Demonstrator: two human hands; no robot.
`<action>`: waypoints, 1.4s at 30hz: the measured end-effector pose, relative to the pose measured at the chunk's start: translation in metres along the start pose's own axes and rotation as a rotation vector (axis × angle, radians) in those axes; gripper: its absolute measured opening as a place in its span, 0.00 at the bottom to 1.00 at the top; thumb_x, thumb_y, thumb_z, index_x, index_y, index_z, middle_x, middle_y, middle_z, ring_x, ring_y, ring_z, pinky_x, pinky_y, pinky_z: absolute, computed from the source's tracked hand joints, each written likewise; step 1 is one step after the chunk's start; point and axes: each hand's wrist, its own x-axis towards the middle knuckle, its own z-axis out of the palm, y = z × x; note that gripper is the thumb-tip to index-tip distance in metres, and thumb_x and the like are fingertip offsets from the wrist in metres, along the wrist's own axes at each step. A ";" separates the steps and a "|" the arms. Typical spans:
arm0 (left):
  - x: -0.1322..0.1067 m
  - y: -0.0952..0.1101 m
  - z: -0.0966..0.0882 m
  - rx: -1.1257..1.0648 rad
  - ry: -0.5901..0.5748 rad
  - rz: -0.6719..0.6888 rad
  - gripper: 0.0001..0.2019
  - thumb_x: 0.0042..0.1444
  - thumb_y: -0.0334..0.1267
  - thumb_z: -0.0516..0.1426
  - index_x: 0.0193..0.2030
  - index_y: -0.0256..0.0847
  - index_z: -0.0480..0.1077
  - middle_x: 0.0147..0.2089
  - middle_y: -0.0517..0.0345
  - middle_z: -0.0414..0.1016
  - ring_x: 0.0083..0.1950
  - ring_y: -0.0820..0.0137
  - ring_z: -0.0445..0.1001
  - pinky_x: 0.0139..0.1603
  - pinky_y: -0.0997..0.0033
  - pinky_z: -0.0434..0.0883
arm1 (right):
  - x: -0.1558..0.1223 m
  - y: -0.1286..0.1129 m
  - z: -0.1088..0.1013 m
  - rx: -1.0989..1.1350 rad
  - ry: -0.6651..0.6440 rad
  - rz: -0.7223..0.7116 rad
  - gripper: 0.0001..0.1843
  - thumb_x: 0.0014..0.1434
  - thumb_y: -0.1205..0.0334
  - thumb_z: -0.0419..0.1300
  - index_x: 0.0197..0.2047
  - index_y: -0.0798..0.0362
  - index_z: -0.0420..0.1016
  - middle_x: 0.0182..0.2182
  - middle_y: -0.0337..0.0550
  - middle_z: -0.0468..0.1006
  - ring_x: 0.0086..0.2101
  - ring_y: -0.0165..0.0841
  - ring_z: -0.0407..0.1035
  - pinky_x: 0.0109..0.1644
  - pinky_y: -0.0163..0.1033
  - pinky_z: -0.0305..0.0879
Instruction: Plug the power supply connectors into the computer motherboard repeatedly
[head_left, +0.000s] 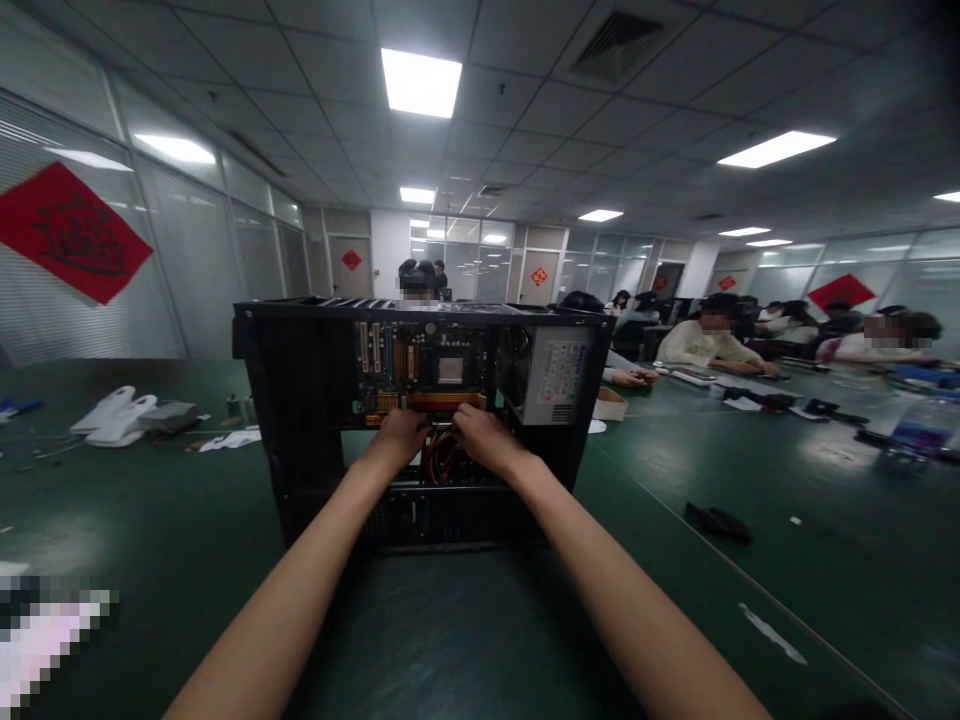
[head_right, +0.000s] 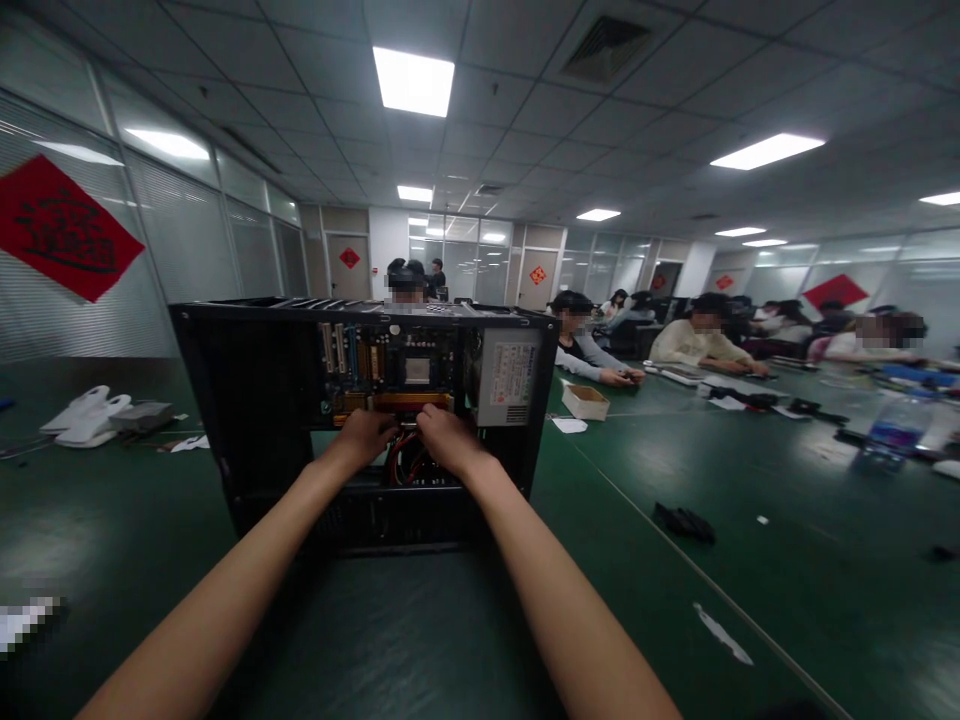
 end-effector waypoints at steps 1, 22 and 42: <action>-0.001 -0.001 0.000 -0.005 0.007 -0.005 0.12 0.62 0.37 0.54 0.42 0.41 0.80 0.43 0.51 0.82 0.47 0.63 0.78 0.44 0.70 0.68 | 0.001 0.000 0.000 -0.027 -0.007 -0.014 0.07 0.66 0.70 0.52 0.43 0.57 0.70 0.45 0.49 0.72 0.44 0.35 0.69 0.44 0.36 0.63; -0.012 0.002 0.001 -0.149 -0.037 0.012 0.16 0.60 0.46 0.53 0.38 0.43 0.81 0.40 0.51 0.83 0.45 0.62 0.79 0.39 0.71 0.66 | 0.007 -0.006 -0.001 -0.188 -0.163 0.052 0.14 0.66 0.73 0.46 0.49 0.58 0.68 0.50 0.54 0.70 0.46 0.39 0.72 0.46 0.39 0.67; -0.004 0.010 0.003 -0.044 -0.052 -0.101 0.20 0.64 0.49 0.49 0.41 0.42 0.79 0.43 0.46 0.81 0.46 0.56 0.79 0.41 0.64 0.71 | 0.009 -0.006 -0.002 -0.053 -0.140 0.218 0.10 0.64 0.65 0.54 0.46 0.56 0.74 0.46 0.56 0.79 0.47 0.43 0.74 0.47 0.39 0.66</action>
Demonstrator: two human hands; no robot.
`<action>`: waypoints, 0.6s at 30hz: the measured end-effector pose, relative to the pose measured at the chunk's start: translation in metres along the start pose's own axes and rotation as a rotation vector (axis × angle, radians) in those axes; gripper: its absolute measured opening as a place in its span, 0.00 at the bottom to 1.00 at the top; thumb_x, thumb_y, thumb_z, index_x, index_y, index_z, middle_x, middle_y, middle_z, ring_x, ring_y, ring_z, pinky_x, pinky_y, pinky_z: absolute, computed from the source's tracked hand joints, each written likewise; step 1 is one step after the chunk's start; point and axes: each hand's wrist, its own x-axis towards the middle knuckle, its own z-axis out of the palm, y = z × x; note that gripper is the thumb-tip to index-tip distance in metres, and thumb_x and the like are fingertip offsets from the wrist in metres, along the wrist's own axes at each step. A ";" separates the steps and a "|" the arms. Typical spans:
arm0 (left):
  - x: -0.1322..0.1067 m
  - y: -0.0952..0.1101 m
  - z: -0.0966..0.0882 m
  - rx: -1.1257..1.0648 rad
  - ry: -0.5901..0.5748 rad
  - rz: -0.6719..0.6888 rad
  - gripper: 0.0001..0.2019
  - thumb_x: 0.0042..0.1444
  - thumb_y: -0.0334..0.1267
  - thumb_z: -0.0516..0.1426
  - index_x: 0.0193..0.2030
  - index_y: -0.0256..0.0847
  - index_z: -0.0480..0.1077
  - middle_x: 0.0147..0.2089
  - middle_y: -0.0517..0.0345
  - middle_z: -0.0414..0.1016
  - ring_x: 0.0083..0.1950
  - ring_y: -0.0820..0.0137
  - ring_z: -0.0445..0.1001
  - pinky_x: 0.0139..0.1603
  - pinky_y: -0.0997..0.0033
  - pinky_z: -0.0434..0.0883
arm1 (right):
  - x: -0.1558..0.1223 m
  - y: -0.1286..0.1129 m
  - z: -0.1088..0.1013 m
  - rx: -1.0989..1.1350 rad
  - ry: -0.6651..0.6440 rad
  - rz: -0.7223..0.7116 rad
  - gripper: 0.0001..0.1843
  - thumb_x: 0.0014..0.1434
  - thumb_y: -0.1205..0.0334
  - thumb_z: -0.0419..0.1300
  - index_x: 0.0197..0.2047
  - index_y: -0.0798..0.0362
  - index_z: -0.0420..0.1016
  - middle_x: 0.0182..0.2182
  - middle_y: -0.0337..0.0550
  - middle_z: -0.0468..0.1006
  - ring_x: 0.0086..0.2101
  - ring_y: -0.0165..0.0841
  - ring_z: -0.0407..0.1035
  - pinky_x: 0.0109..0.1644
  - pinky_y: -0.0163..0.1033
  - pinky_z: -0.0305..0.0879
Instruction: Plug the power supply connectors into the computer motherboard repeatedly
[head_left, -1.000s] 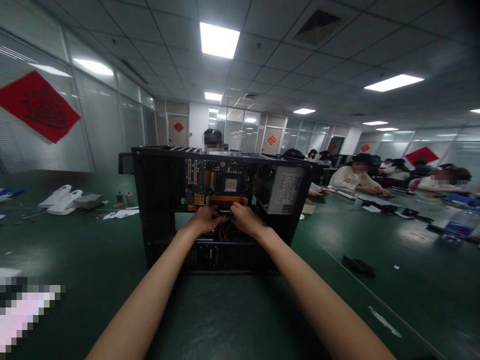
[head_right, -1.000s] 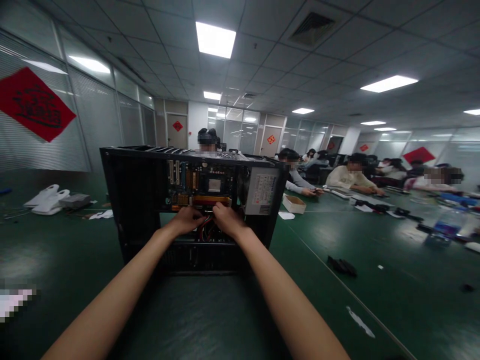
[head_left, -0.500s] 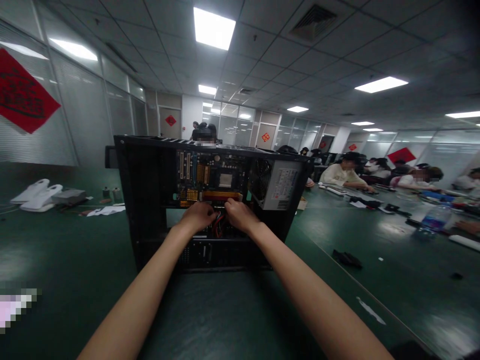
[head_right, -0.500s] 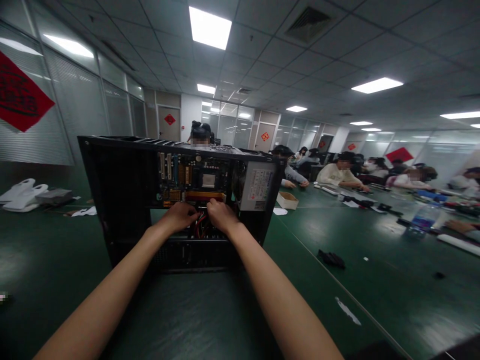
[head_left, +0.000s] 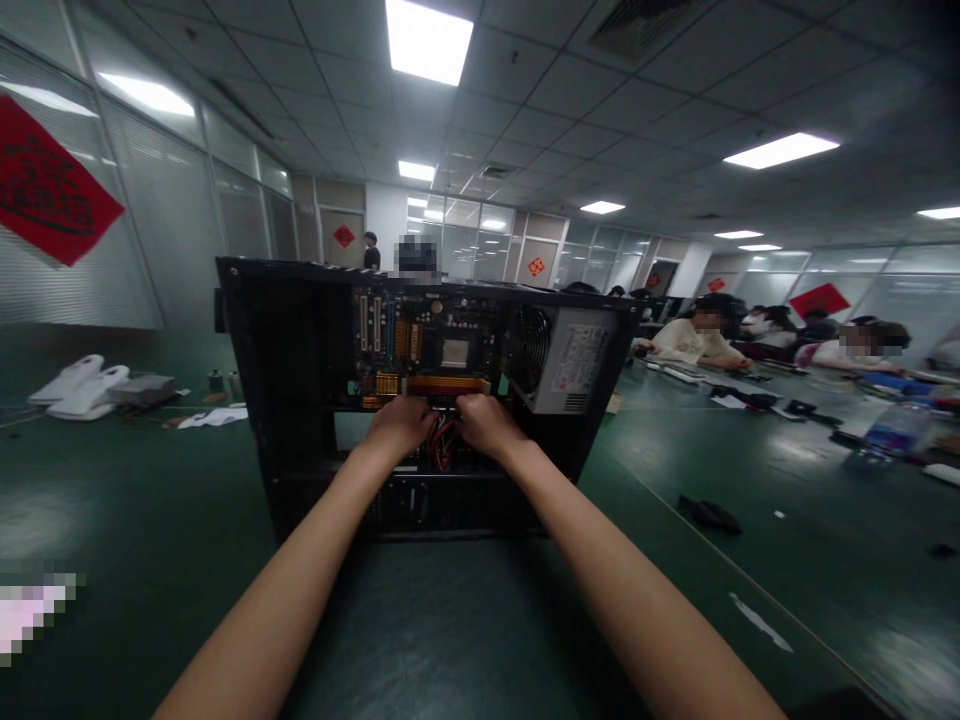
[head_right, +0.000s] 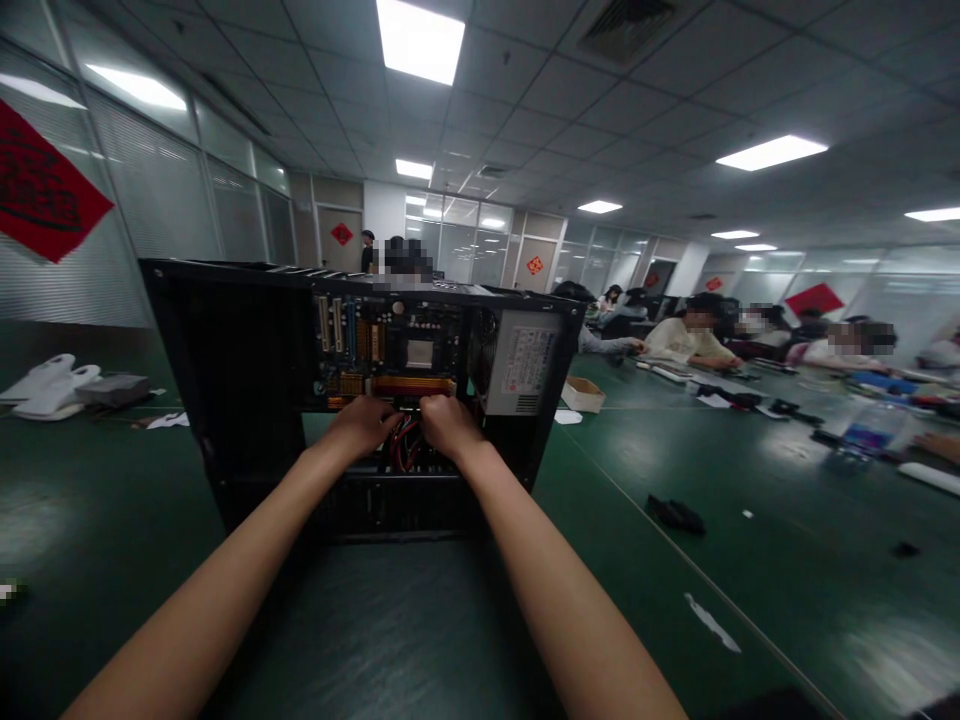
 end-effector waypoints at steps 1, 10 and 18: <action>0.001 0.000 0.000 0.002 0.001 -0.003 0.20 0.64 0.49 0.48 0.42 0.42 0.79 0.43 0.46 0.81 0.46 0.56 0.79 0.41 0.64 0.71 | 0.001 0.000 0.000 0.006 -0.003 0.004 0.10 0.64 0.65 0.54 0.46 0.57 0.74 0.46 0.56 0.79 0.47 0.43 0.74 0.46 0.39 0.66; -0.001 0.006 -0.003 0.069 -0.001 -0.045 0.21 0.65 0.48 0.47 0.43 0.41 0.78 0.45 0.42 0.80 0.47 0.54 0.79 0.43 0.61 0.72 | -0.003 0.005 0.003 0.093 -0.013 -0.042 0.15 0.65 0.70 0.51 0.49 0.58 0.75 0.46 0.56 0.79 0.49 0.40 0.73 0.50 0.36 0.64; -0.004 0.009 -0.006 0.093 -0.003 -0.040 0.21 0.66 0.46 0.45 0.44 0.40 0.78 0.44 0.41 0.80 0.46 0.53 0.79 0.44 0.59 0.73 | -0.003 0.006 0.003 0.087 -0.047 0.004 0.18 0.62 0.74 0.52 0.51 0.57 0.76 0.46 0.55 0.79 0.50 0.38 0.72 0.53 0.37 0.64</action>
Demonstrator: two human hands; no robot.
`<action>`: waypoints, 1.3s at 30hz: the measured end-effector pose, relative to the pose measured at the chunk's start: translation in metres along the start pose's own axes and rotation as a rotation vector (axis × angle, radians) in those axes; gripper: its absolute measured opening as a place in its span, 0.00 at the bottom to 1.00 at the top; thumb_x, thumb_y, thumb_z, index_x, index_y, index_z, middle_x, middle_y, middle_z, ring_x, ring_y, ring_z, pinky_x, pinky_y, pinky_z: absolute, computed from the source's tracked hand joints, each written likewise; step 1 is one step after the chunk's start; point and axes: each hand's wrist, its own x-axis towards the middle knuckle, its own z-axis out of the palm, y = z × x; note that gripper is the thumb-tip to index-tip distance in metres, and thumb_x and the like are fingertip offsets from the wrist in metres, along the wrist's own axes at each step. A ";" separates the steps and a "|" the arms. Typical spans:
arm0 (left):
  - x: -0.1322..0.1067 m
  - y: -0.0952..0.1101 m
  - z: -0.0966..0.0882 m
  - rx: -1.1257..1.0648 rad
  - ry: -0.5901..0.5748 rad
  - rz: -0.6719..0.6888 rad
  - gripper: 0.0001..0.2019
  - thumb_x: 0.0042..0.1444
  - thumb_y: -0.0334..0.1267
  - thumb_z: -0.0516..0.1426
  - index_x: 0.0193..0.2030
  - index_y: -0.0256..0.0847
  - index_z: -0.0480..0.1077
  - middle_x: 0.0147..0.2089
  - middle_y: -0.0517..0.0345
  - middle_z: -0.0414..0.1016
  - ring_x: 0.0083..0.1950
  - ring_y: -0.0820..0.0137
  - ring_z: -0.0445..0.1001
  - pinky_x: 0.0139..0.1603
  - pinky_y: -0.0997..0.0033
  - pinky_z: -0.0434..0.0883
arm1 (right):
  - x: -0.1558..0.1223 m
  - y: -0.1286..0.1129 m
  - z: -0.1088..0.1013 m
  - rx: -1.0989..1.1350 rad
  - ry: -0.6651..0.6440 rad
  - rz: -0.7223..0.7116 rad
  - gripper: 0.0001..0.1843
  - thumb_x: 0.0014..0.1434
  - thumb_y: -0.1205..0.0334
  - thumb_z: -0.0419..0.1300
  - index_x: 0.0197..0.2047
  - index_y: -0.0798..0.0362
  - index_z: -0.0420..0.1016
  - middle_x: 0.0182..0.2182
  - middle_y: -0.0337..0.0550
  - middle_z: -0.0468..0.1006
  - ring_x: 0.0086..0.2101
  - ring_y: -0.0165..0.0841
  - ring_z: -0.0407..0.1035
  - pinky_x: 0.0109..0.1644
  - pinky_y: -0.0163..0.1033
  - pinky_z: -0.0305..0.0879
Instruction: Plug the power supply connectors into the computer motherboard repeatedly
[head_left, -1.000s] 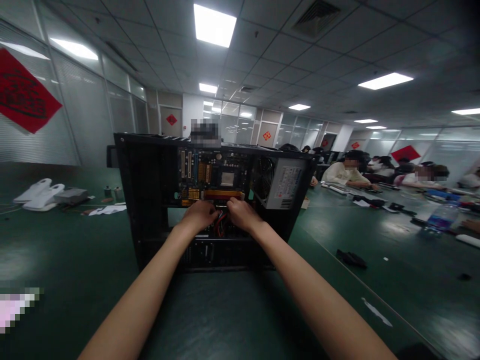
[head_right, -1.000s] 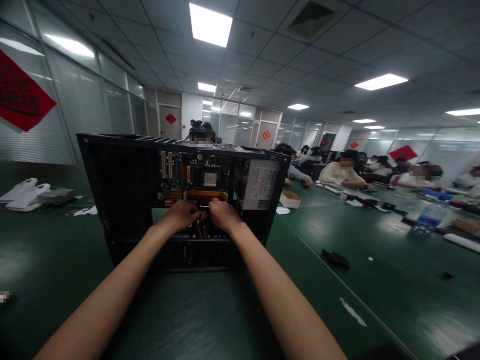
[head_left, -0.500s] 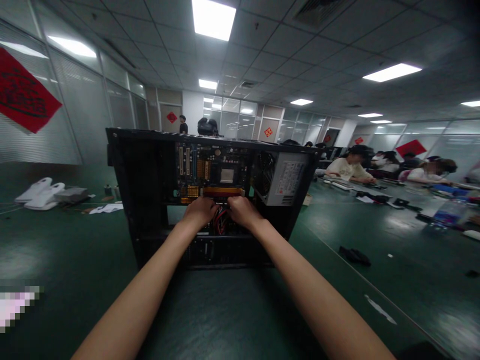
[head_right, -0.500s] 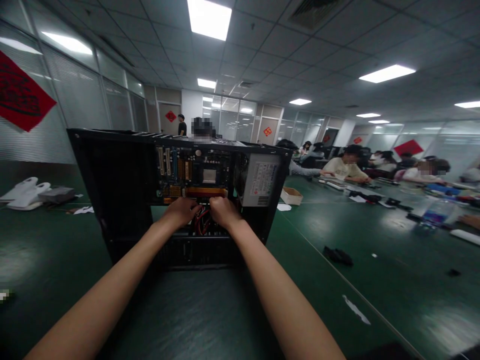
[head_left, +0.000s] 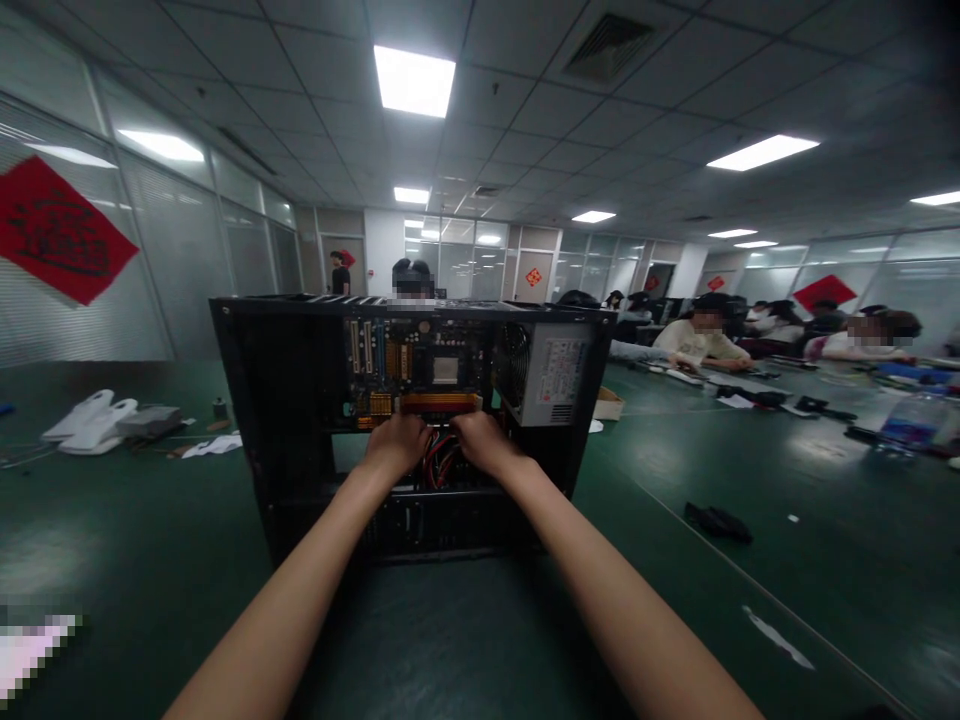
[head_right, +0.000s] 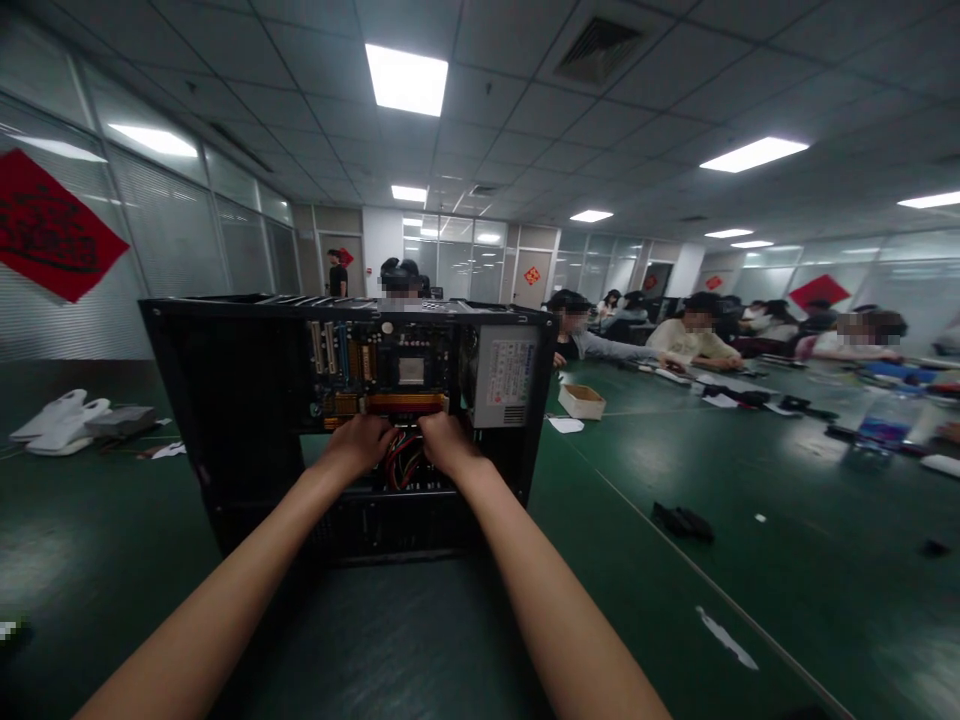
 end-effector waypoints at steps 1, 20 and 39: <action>0.000 0.001 0.000 0.010 -0.004 -0.004 0.21 0.66 0.46 0.45 0.44 0.40 0.78 0.44 0.40 0.80 0.46 0.53 0.79 0.43 0.58 0.73 | 0.001 0.000 0.001 -0.006 0.002 0.004 0.18 0.61 0.74 0.52 0.50 0.56 0.77 0.46 0.55 0.79 0.50 0.38 0.73 0.53 0.37 0.64; -0.073 0.013 -0.006 -0.129 0.177 -0.140 0.27 0.66 0.56 0.41 0.40 0.49 0.79 0.40 0.49 0.82 0.42 0.56 0.79 0.37 0.65 0.68 | -0.102 0.014 0.002 -0.200 0.141 -0.066 0.25 0.71 0.49 0.43 0.38 0.54 0.74 0.32 0.50 0.80 0.33 0.40 0.76 0.35 0.38 0.61; -0.050 0.009 -0.007 -0.208 0.239 -0.460 0.31 0.64 0.60 0.38 0.48 0.51 0.78 0.44 0.44 0.82 0.45 0.50 0.79 0.36 0.61 0.68 | -0.112 -0.013 0.013 -0.248 0.223 0.015 0.15 0.70 0.55 0.48 0.42 0.55 0.70 0.34 0.51 0.76 0.35 0.41 0.72 0.37 0.42 0.58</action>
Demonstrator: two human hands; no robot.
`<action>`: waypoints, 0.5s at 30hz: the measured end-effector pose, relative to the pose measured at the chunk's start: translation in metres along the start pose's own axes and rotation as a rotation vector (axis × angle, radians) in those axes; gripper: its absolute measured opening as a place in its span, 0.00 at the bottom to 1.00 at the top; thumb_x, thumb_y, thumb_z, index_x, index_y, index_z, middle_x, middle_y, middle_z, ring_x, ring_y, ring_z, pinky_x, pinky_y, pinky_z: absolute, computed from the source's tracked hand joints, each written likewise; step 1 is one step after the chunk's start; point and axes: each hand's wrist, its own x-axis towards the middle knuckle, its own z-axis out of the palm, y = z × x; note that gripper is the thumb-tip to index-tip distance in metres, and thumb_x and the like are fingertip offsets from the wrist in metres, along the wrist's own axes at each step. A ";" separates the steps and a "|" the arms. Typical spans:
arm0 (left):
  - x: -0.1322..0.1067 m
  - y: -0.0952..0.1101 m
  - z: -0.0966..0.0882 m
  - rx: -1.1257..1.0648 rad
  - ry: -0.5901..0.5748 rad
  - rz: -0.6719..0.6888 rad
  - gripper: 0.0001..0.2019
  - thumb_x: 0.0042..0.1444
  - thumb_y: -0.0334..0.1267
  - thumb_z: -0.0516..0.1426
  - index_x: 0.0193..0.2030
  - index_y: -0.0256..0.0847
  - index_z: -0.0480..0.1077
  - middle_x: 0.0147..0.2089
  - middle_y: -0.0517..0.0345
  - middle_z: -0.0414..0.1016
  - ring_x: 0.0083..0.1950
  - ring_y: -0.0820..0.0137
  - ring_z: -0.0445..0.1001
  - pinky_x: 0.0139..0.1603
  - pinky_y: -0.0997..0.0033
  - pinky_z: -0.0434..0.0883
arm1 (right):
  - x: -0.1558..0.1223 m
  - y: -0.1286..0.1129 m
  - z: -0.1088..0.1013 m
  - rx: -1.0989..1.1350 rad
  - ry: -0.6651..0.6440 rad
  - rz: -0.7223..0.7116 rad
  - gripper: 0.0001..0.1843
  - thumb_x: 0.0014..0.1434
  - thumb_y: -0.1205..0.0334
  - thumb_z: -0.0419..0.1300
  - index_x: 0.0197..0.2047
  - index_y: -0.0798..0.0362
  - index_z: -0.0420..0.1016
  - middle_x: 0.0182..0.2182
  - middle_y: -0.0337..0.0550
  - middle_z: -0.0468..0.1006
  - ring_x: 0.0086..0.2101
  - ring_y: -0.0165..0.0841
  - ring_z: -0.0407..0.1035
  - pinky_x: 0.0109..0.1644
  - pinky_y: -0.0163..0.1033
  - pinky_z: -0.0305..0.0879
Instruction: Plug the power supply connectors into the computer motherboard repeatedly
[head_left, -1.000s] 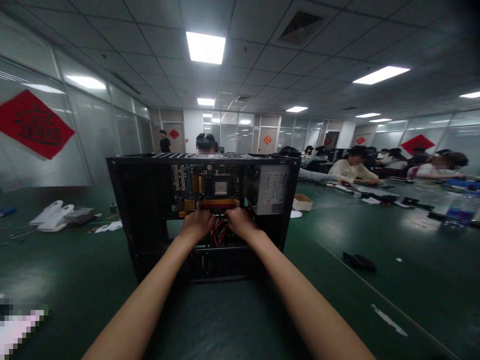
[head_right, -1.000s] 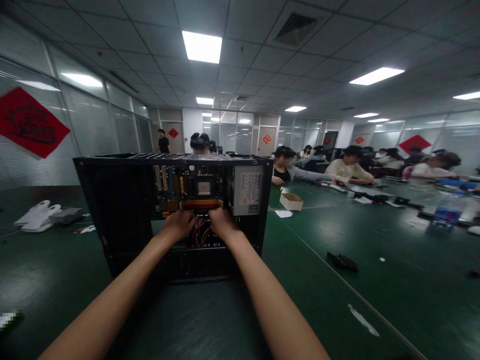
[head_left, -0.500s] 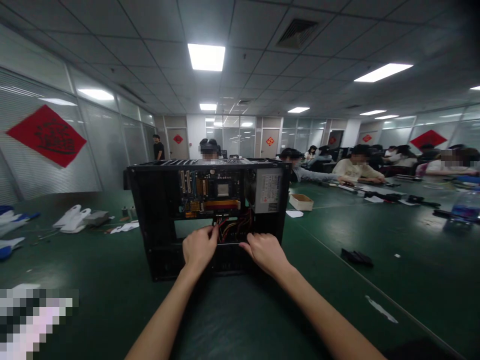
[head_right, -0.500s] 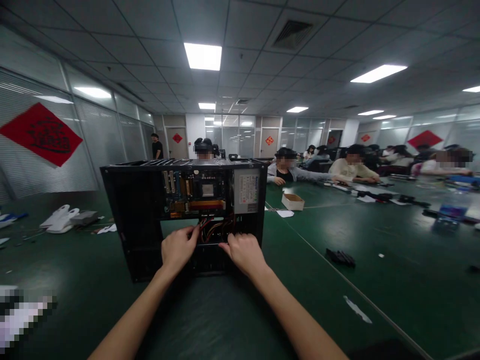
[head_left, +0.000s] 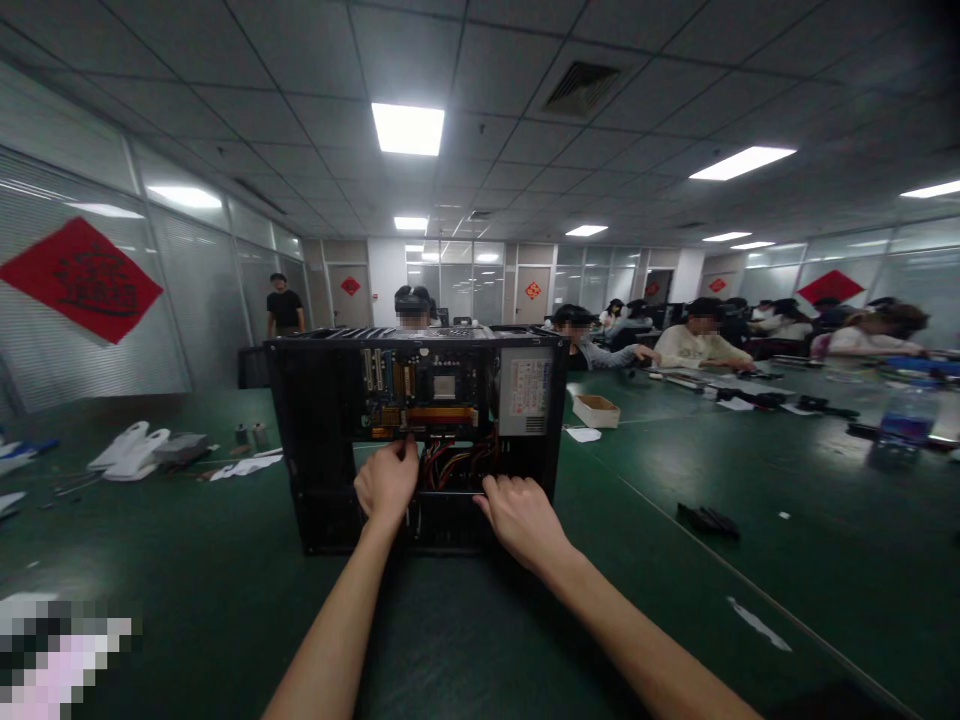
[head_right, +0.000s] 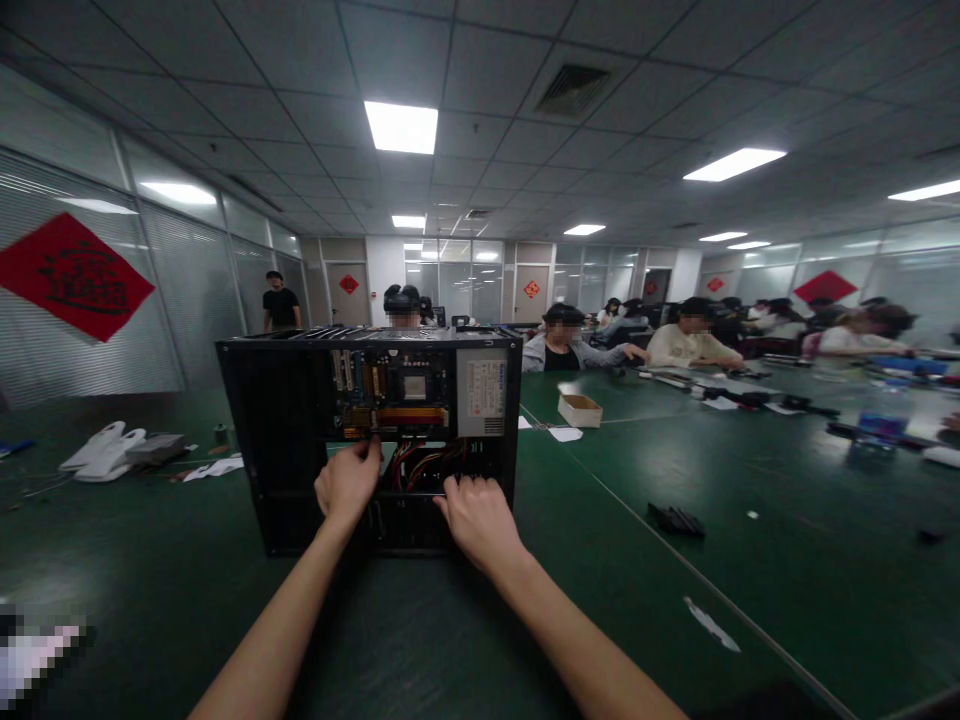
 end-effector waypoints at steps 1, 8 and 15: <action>0.004 -0.002 0.000 -0.010 -0.003 -0.003 0.31 0.64 0.60 0.37 0.47 0.51 0.79 0.44 0.44 0.82 0.45 0.50 0.79 0.36 0.61 0.68 | 0.000 -0.002 0.000 -0.003 -0.005 0.006 0.14 0.70 0.56 0.47 0.43 0.55 0.70 0.34 0.51 0.76 0.34 0.41 0.71 0.37 0.42 0.59; 0.035 -0.019 0.008 -0.156 -0.020 0.011 0.33 0.59 0.67 0.39 0.40 0.52 0.80 0.41 0.47 0.82 0.47 0.47 0.77 0.37 0.61 0.65 | -0.001 -0.032 -0.006 -0.041 -0.091 -0.016 0.14 0.67 0.67 0.45 0.47 0.55 0.71 0.35 0.54 0.75 0.33 0.43 0.73 0.35 0.44 0.65; 0.059 -0.039 0.010 -0.271 0.000 0.111 0.30 0.60 0.64 0.43 0.32 0.46 0.78 0.30 0.54 0.79 0.38 0.58 0.77 0.32 0.68 0.60 | 0.005 -0.084 -0.029 0.034 -0.228 0.006 0.27 0.62 0.73 0.46 0.64 0.68 0.63 0.38 0.69 0.76 0.33 0.48 0.75 0.31 0.49 0.70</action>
